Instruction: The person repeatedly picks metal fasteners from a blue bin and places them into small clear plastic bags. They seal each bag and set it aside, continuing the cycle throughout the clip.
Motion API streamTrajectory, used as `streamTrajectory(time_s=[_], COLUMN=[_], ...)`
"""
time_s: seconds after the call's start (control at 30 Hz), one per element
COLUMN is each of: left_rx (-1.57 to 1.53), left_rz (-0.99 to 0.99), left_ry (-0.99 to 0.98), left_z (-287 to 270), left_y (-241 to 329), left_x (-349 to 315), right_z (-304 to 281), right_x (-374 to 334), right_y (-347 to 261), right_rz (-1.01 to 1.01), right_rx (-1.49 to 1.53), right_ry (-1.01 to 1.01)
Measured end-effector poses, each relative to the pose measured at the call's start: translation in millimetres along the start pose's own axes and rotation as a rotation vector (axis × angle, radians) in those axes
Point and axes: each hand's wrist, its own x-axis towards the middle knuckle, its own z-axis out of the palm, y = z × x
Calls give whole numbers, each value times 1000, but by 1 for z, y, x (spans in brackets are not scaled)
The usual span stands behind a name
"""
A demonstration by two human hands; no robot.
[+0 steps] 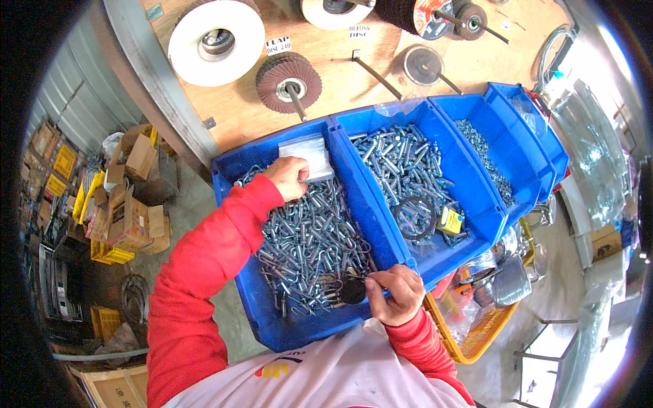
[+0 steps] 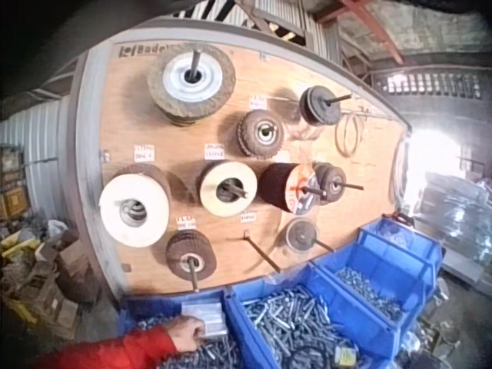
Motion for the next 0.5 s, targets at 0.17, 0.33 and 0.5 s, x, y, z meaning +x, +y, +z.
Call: streamTrajectory(time_s=[0.17,0.33,0.5], left_rx=[-362,-235,-921], left_rz=[-108,-110,-136], left_ry=[152,217,235], left_z=[7,-20,-52], left_y=[-3,6,63], left_x=[-8,-16,-80], right_z=[15,19,18], right_x=[-1,4,11], right_y=[3,2,-13], right_rz=[-10,-8,210], right_rx=[-120,-134,28], right_ry=[-74,-63,4])
